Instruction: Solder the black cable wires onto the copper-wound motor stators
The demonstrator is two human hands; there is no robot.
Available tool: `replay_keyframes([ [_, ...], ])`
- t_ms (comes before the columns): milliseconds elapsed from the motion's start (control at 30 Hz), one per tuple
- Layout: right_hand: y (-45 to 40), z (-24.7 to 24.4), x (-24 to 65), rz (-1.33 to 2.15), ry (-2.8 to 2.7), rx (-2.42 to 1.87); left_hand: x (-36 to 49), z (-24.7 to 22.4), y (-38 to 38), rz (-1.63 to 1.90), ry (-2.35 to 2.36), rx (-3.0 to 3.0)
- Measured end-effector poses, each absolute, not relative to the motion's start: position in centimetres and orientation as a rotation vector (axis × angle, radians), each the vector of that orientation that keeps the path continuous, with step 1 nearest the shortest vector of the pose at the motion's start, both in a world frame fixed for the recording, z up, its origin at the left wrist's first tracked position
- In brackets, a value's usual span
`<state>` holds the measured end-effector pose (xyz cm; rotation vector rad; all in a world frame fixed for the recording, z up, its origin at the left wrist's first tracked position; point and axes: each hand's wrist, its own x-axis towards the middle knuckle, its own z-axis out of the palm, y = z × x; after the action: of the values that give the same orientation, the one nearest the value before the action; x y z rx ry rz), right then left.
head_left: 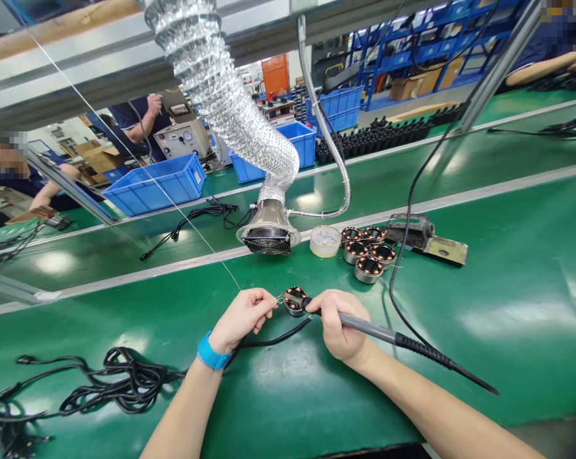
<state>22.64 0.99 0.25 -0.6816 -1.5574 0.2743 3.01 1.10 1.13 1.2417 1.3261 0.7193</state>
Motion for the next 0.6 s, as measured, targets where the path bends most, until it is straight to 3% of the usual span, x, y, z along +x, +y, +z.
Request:
replay_keyframes([
  [600,1.1,1.2,23.3,0.221,-1.550,-0.668,3.4,0.5,1.3,0.718,1.382,1.199],
])
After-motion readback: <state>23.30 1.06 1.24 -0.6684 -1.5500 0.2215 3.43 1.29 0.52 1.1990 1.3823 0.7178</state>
